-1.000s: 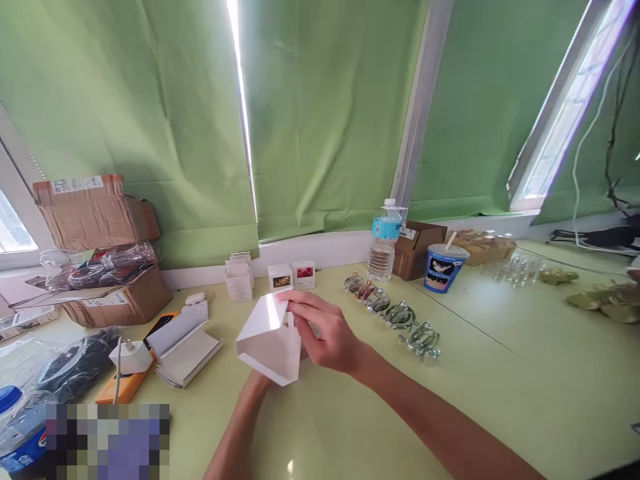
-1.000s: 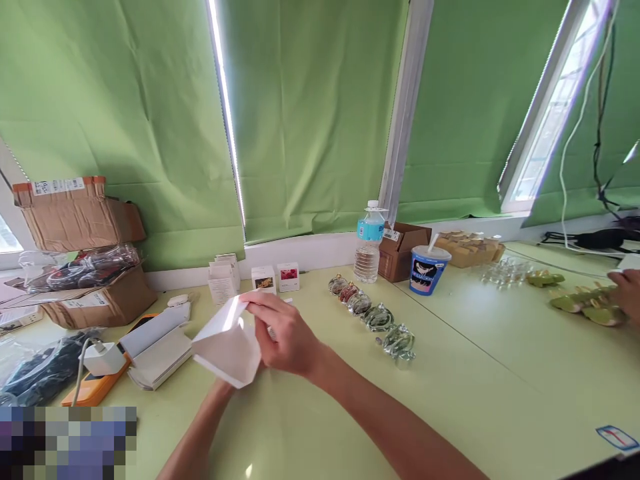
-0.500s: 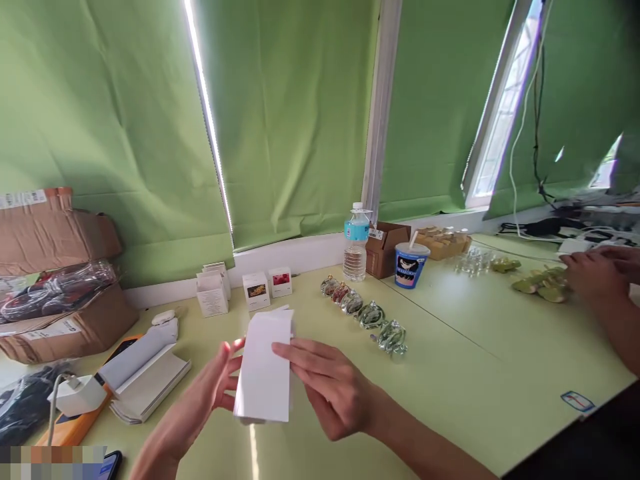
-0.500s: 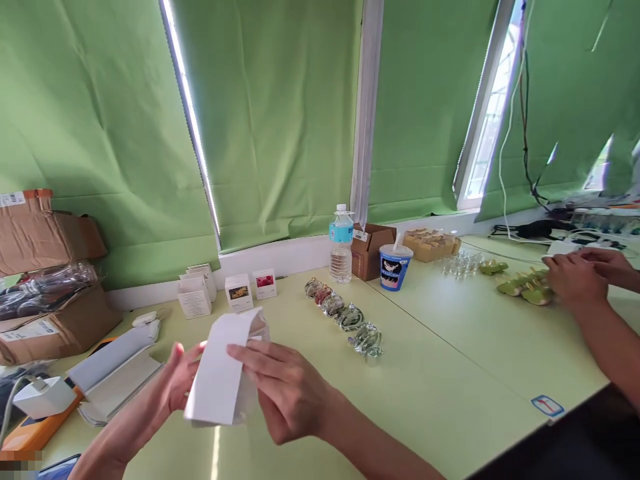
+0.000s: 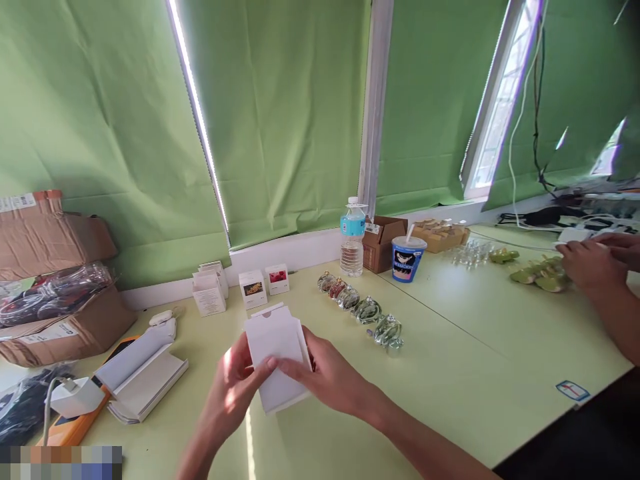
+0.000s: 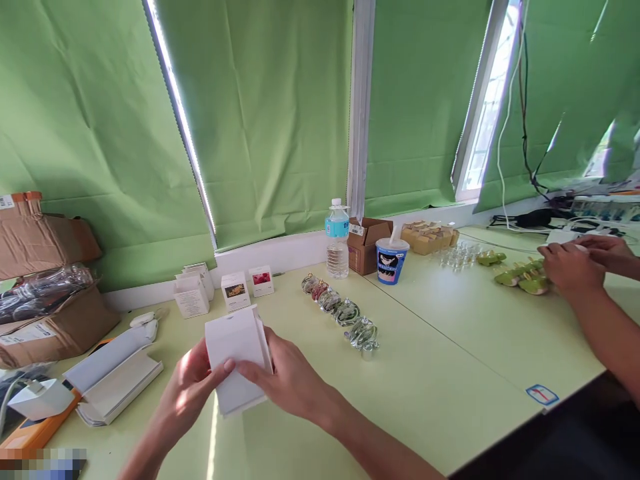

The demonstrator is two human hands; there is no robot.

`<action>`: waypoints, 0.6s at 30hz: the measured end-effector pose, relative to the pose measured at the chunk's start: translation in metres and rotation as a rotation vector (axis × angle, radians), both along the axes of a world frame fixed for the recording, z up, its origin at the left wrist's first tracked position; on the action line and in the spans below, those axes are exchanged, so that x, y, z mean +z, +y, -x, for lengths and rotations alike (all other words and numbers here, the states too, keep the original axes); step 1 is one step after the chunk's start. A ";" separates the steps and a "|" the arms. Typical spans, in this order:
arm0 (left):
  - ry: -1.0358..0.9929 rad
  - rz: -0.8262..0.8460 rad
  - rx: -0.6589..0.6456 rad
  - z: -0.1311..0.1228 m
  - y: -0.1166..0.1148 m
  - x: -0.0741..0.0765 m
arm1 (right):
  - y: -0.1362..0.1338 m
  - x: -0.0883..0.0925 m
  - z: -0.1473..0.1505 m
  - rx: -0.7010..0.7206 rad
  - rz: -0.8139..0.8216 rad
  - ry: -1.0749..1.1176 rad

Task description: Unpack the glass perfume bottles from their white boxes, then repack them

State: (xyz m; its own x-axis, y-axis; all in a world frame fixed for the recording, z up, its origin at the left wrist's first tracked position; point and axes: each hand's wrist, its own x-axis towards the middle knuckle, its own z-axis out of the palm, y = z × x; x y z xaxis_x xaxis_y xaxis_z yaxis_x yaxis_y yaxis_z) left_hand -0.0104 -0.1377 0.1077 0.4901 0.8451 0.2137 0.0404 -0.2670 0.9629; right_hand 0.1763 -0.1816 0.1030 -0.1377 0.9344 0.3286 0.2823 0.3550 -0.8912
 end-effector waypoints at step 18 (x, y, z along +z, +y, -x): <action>0.271 -0.525 0.496 -0.018 0.032 -0.037 | 0.037 -0.002 -0.042 -0.359 -0.041 0.359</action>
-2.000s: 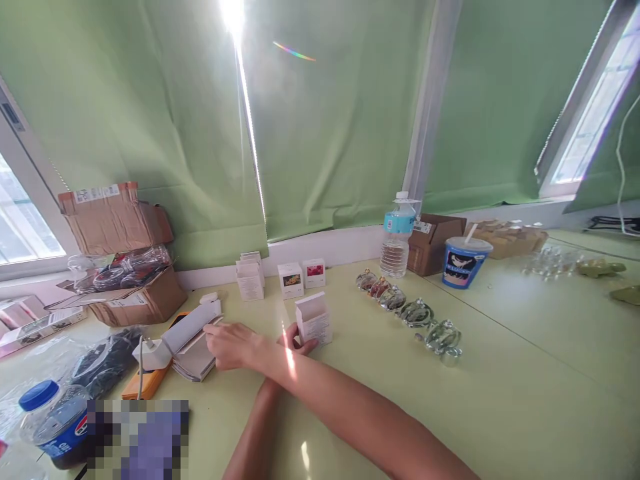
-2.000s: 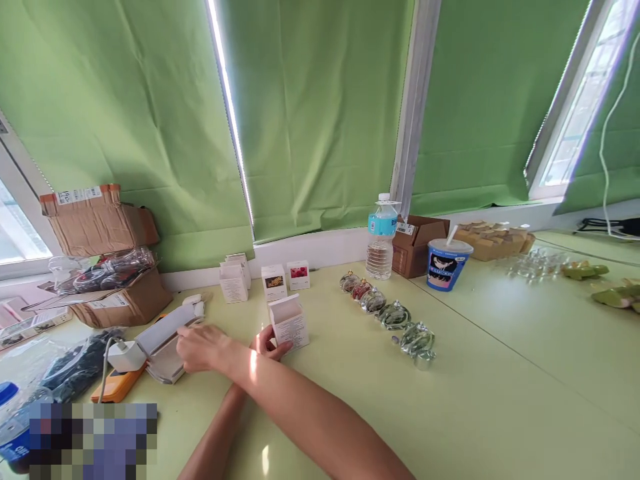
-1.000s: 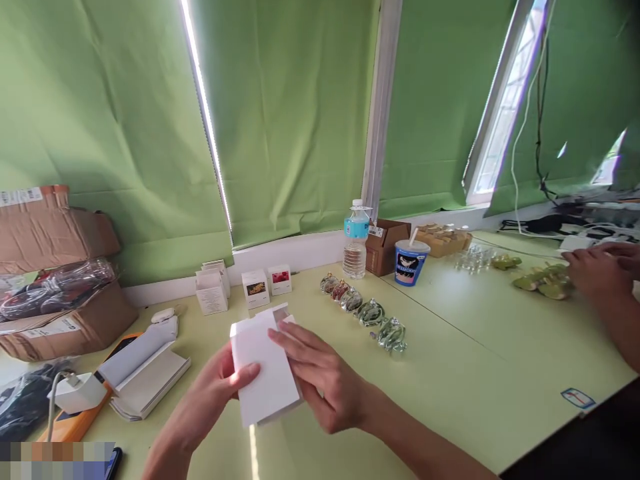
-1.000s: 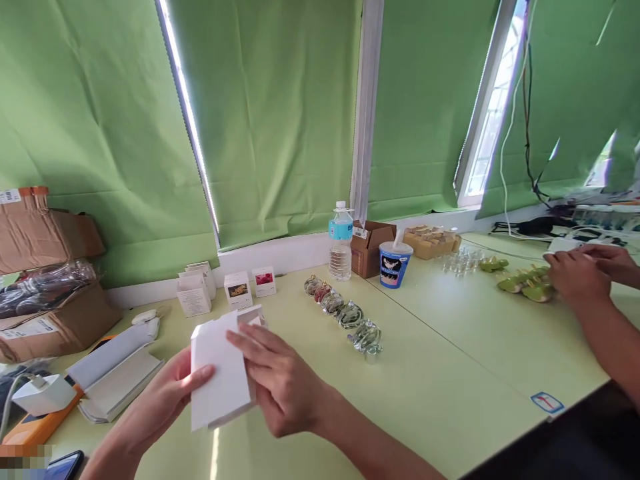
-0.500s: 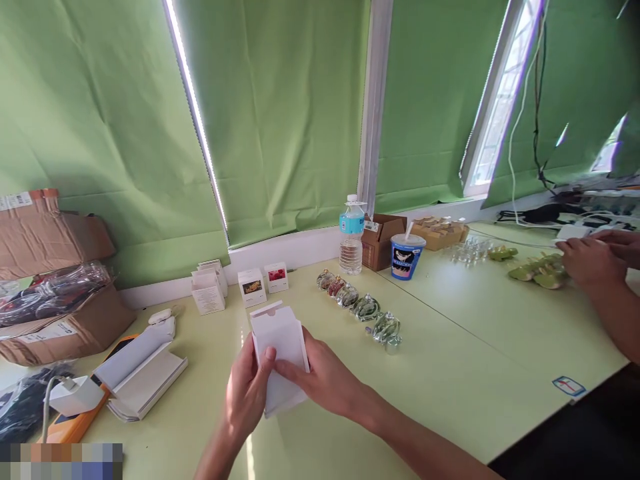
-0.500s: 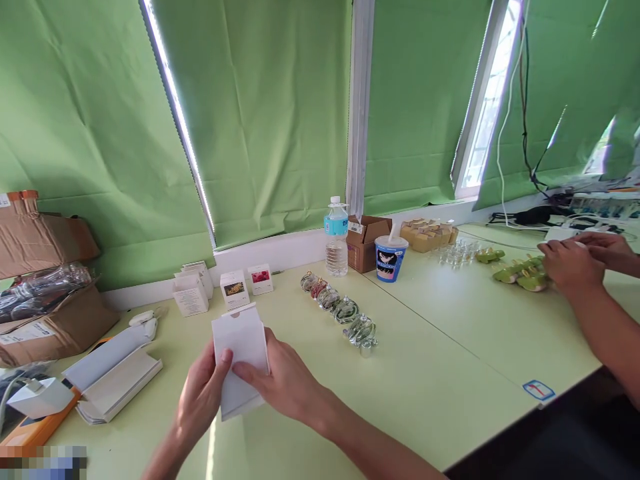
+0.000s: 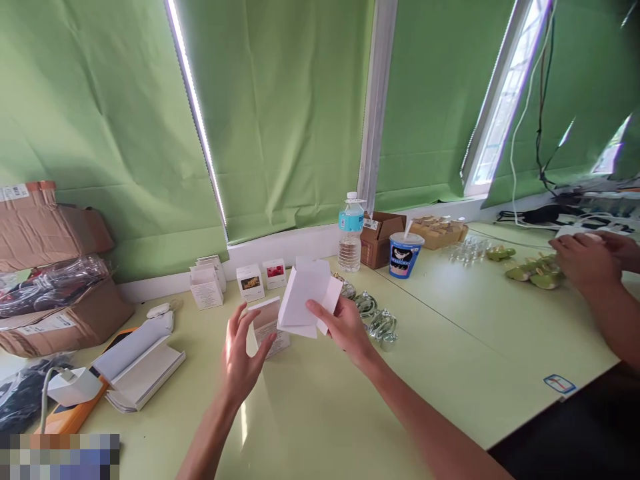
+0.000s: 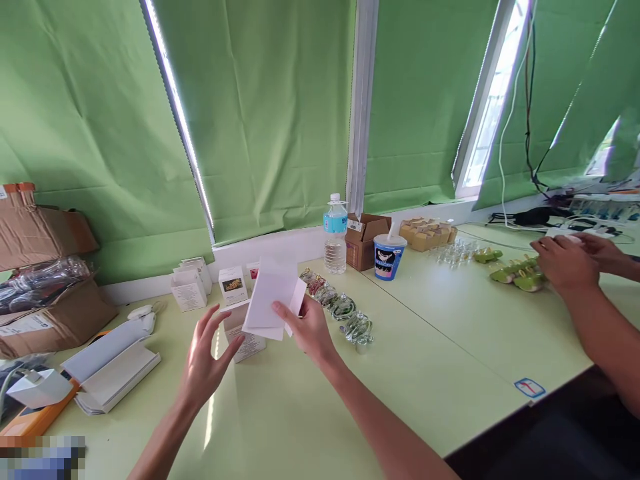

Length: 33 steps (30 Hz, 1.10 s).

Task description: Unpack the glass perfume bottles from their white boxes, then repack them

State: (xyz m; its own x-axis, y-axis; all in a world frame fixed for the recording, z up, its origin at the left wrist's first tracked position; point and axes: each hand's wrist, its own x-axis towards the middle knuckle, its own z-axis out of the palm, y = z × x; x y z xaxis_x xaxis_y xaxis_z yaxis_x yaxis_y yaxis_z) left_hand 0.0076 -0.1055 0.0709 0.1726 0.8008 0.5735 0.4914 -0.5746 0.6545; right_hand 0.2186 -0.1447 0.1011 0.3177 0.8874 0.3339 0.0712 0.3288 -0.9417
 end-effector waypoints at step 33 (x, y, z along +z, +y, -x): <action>-0.052 0.250 -0.389 0.001 -0.003 -0.003 | 0.006 0.006 -0.003 0.191 -0.096 -0.524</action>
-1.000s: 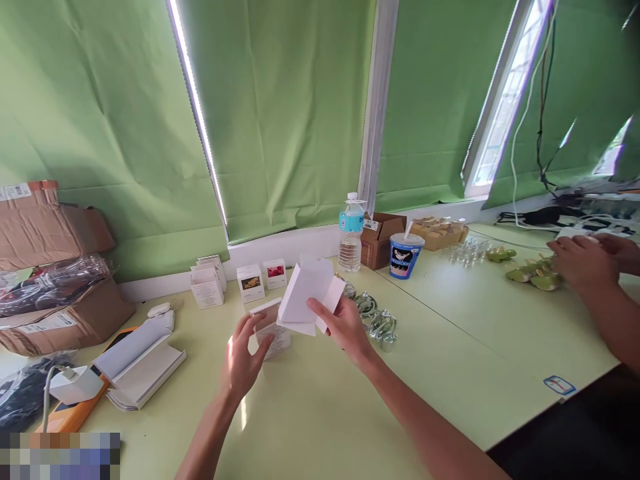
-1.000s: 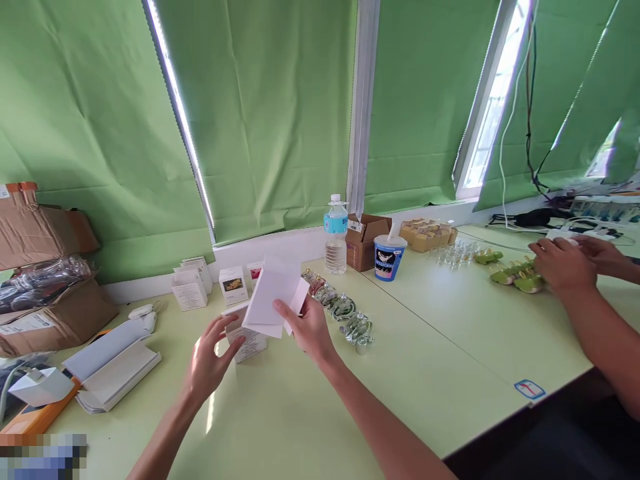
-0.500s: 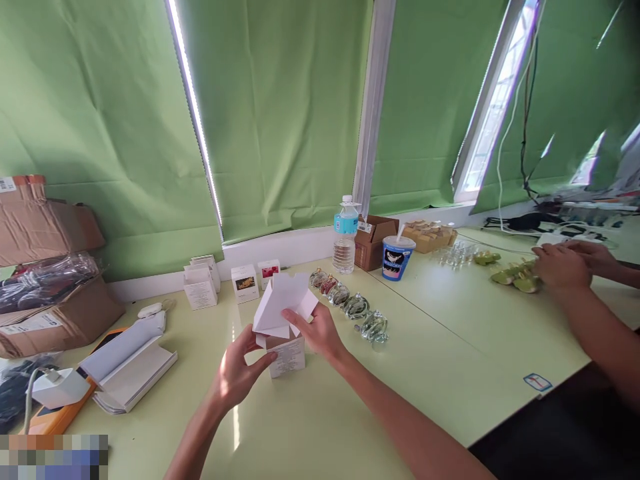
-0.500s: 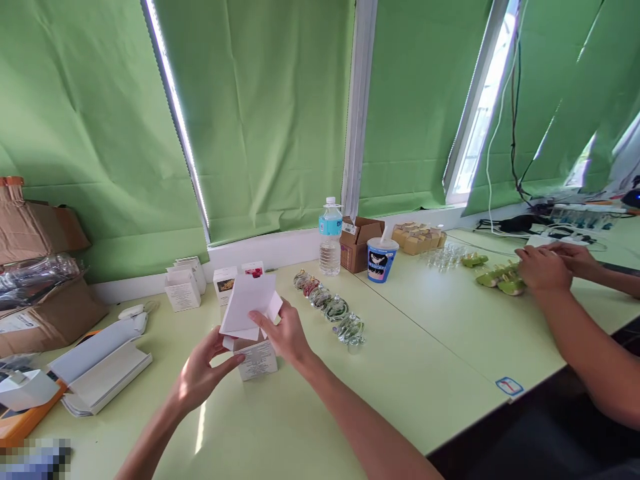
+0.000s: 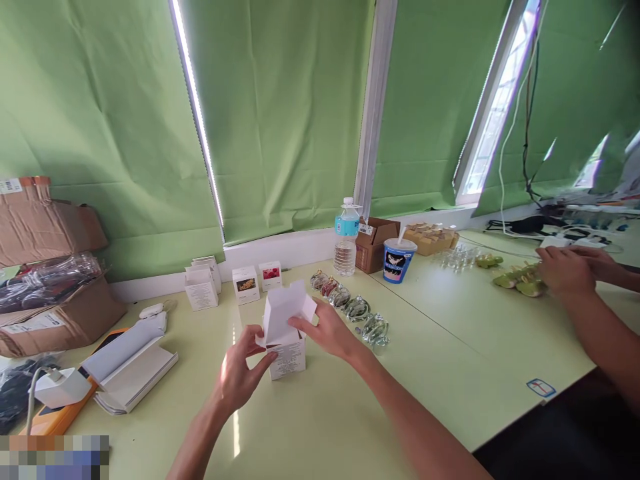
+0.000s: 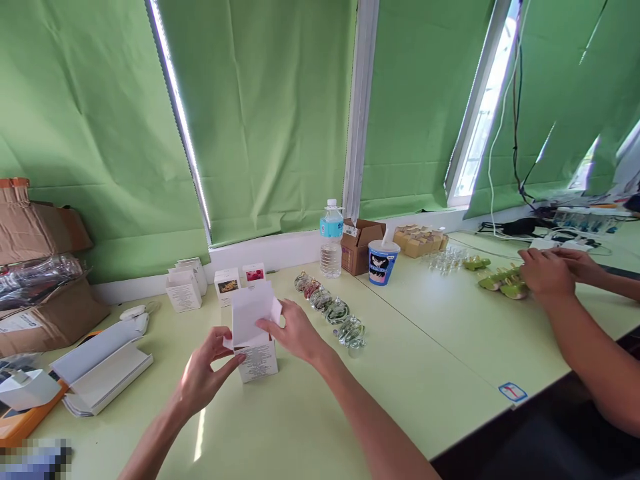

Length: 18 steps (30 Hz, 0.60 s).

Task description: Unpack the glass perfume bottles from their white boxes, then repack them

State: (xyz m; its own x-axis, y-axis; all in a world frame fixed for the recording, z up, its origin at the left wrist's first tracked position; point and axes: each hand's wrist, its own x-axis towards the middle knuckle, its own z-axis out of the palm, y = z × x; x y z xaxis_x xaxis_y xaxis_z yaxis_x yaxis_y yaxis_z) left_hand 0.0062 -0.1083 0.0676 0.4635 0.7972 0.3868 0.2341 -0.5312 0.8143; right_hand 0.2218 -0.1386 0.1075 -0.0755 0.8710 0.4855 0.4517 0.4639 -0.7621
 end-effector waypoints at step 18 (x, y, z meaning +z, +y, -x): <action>0.141 -0.098 0.088 0.000 0.002 -0.004 | -0.016 0.013 0.012 -0.155 -0.230 -0.032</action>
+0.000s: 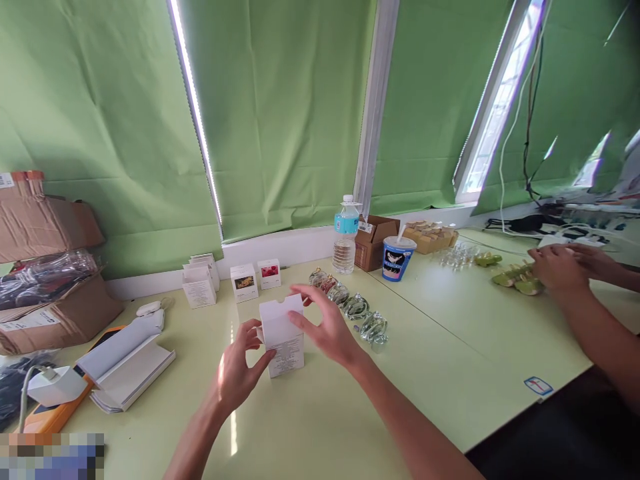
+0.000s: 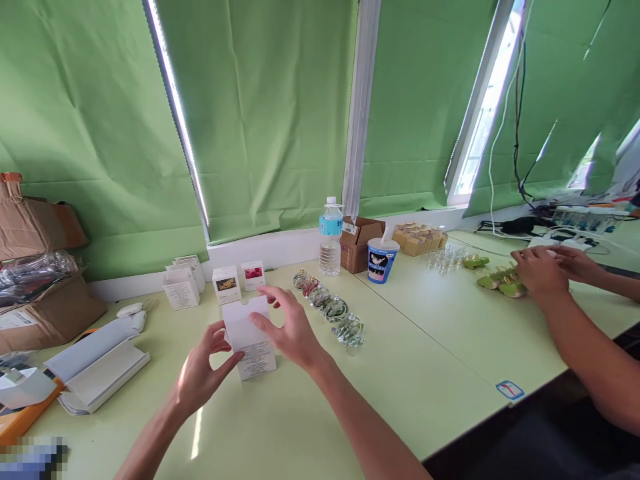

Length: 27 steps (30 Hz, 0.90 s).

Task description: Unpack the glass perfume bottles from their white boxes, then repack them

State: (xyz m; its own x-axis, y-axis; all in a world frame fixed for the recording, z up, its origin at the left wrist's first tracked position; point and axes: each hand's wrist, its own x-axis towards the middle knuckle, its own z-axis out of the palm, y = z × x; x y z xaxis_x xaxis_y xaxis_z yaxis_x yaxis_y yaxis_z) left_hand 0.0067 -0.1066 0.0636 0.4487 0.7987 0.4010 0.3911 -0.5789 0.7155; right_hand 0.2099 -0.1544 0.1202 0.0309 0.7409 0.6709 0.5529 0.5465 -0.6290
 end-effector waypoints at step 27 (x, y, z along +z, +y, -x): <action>-0.039 0.011 0.202 0.006 0.024 -0.030 | -0.035 -0.016 -0.044 -0.387 -0.125 -0.217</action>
State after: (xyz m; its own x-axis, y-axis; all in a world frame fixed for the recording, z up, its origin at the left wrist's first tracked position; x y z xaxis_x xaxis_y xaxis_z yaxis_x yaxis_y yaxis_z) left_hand 0.0004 -0.0824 0.0336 0.2638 0.8752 0.4055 0.4704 -0.4838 0.7380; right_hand 0.2541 -0.1894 0.1045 0.1384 0.6158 0.7757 0.8431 0.3377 -0.4185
